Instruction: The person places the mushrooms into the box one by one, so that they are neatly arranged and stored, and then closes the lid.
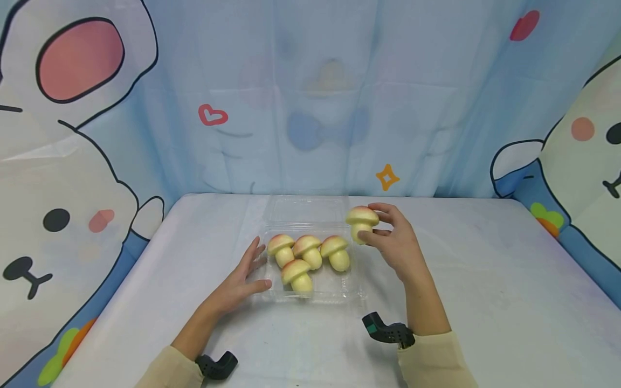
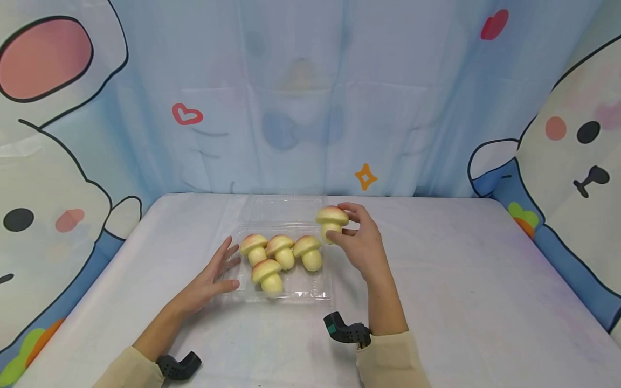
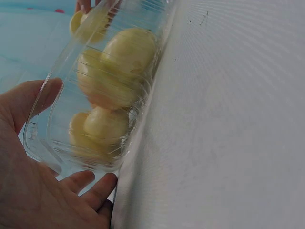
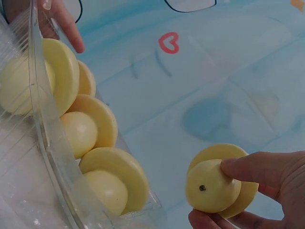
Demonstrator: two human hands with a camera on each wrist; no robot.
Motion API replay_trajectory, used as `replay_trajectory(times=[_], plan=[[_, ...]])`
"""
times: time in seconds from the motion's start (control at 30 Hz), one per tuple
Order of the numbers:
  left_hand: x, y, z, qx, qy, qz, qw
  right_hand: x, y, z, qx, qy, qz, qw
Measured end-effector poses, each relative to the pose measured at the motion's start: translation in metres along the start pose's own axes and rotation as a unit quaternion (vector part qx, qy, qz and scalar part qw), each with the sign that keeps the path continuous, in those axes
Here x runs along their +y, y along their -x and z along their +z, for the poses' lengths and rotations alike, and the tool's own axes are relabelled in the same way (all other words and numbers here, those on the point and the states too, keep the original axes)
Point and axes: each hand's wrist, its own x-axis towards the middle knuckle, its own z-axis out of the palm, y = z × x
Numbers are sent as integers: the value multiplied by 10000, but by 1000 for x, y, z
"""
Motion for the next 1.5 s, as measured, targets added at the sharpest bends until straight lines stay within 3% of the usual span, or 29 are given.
replay_trajectory(times=[1.5], plan=[[1,1,-1,-40,49,118,9999,-9,4,3,-1183,416,-273,9917]])
